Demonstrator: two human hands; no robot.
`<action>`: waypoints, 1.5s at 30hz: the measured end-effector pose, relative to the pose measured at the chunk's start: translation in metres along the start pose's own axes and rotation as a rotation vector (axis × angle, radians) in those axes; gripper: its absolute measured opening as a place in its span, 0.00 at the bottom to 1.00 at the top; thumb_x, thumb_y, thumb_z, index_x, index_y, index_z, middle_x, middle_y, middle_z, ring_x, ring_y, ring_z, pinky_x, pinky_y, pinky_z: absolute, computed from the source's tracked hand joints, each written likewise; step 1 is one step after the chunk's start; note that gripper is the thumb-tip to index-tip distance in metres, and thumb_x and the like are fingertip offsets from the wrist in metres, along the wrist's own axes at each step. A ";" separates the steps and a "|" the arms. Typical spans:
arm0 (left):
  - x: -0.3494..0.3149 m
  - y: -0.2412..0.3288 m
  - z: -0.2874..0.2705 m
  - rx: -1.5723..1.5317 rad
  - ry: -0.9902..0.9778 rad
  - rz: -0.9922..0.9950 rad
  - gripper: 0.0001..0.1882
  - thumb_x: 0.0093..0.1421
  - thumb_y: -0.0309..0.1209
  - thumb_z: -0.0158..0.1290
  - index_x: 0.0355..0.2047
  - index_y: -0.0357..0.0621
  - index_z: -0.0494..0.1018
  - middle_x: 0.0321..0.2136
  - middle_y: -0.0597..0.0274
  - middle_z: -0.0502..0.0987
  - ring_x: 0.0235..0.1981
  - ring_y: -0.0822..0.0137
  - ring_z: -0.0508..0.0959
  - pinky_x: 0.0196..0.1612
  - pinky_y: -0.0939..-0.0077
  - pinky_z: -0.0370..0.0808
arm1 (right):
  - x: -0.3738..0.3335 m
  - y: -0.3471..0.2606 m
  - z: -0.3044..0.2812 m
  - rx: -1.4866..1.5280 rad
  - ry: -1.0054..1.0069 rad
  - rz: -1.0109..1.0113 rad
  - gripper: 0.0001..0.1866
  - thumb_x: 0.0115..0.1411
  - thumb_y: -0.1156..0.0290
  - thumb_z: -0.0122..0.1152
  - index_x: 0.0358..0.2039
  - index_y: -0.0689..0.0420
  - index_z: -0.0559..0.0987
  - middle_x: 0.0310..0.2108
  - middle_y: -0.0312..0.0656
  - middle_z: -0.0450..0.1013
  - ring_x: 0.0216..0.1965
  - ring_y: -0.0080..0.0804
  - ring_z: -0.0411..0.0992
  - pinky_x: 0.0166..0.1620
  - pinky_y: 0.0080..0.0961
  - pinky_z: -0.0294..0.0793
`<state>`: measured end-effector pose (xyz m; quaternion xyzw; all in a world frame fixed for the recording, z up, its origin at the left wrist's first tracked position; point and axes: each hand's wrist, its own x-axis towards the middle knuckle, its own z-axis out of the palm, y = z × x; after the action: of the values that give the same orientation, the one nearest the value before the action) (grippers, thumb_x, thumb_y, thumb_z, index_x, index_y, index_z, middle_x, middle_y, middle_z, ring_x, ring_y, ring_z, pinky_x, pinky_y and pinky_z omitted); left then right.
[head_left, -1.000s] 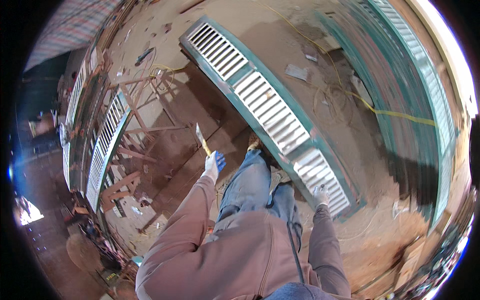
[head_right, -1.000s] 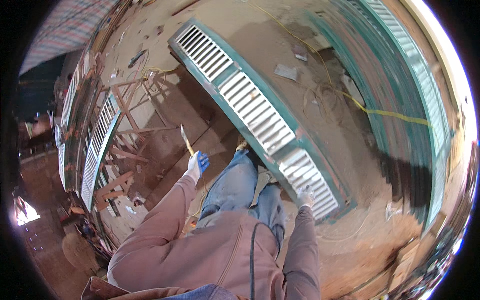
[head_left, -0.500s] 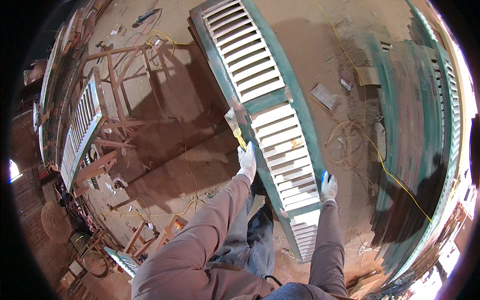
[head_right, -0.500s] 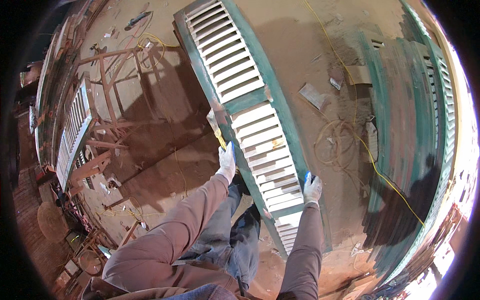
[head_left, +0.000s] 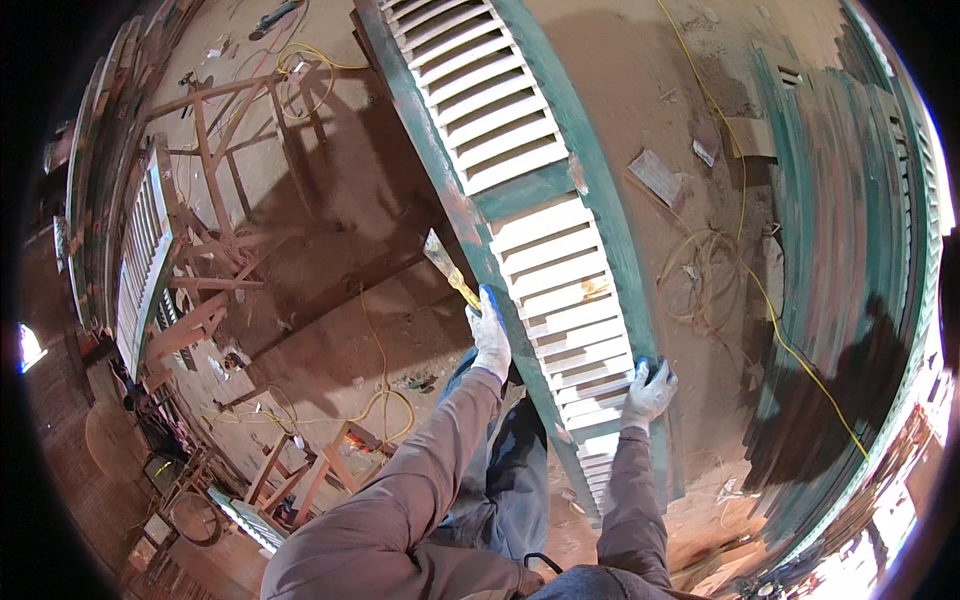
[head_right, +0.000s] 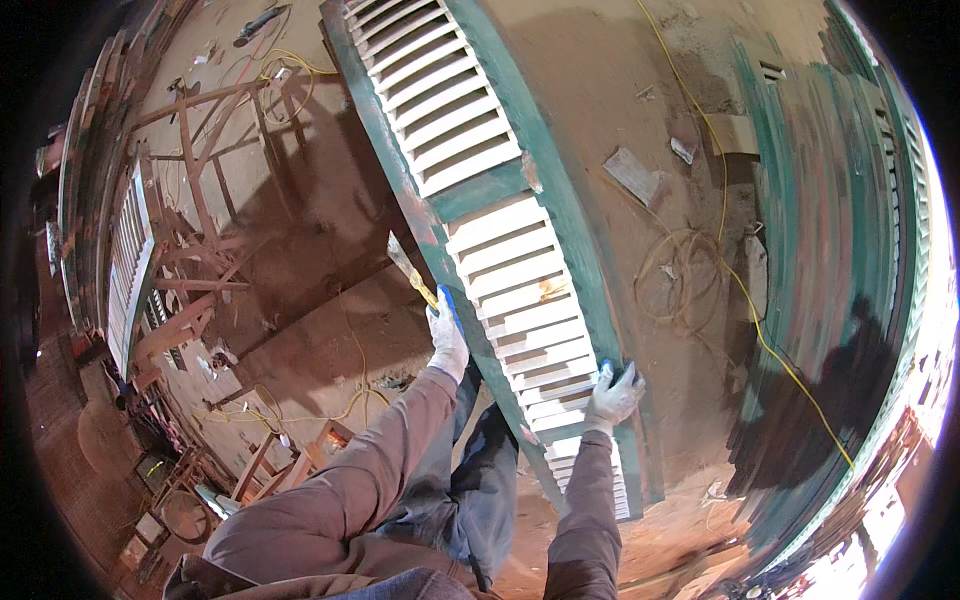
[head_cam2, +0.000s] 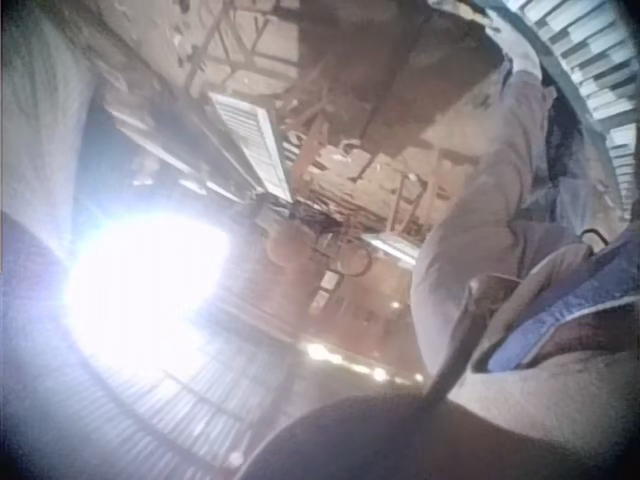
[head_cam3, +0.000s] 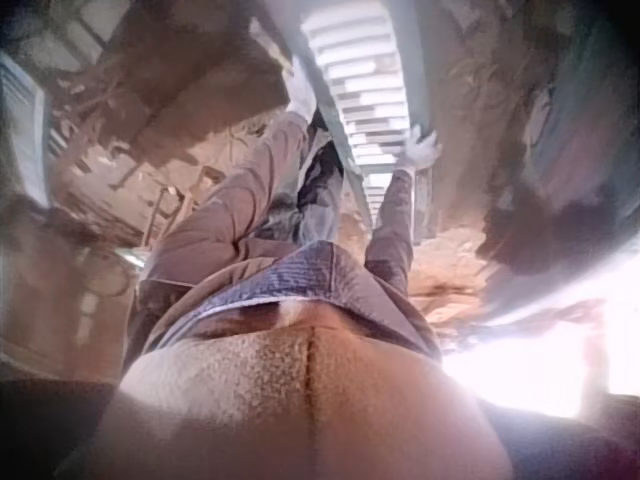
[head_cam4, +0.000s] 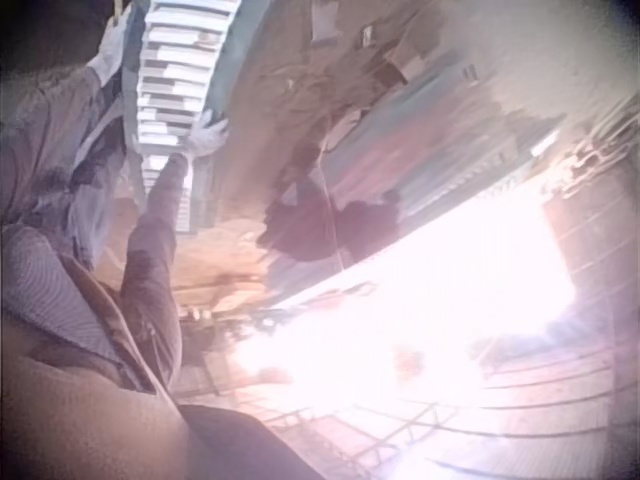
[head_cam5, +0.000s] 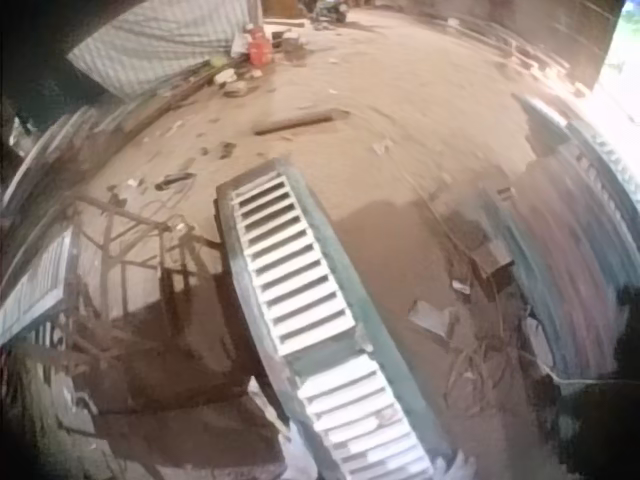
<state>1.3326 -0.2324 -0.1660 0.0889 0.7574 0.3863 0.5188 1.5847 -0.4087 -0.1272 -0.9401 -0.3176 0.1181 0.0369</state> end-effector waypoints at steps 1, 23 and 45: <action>0.002 -0.004 0.001 -0.038 0.023 0.031 0.24 0.68 0.52 0.51 0.51 0.45 0.68 0.38 0.71 0.70 0.38 0.74 0.67 0.45 0.77 0.67 | -0.006 -0.008 0.004 0.005 0.076 0.036 0.29 0.65 0.49 0.55 0.54 0.62 0.74 0.48 0.59 0.70 0.51 0.58 0.67 0.54 0.49 0.67; 0.002 -0.013 -0.067 -0.157 -0.224 -0.055 0.13 0.70 0.38 0.52 0.50 0.49 0.68 0.37 0.67 0.76 0.37 0.70 0.77 0.40 0.71 0.77 | -0.049 0.022 0.042 0.238 -0.096 0.055 0.27 0.63 0.53 0.61 0.54 0.61 0.76 0.48 0.57 0.73 0.51 0.56 0.71 0.54 0.48 0.68; 0.041 -0.049 -0.092 -0.134 -0.059 -0.245 0.25 0.62 0.56 0.57 0.49 0.53 0.73 0.40 0.68 0.78 0.37 0.70 0.79 0.36 0.71 0.80 | -0.031 0.089 0.046 0.309 -0.278 0.098 0.29 0.55 0.48 0.68 0.46 0.60 0.75 0.39 0.53 0.78 0.43 0.52 0.76 0.46 0.45 0.73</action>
<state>1.2492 -0.2897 -0.2135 -0.0278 0.7196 0.3672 0.5887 1.6023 -0.4984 -0.1788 -0.9123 -0.2516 0.2956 0.1305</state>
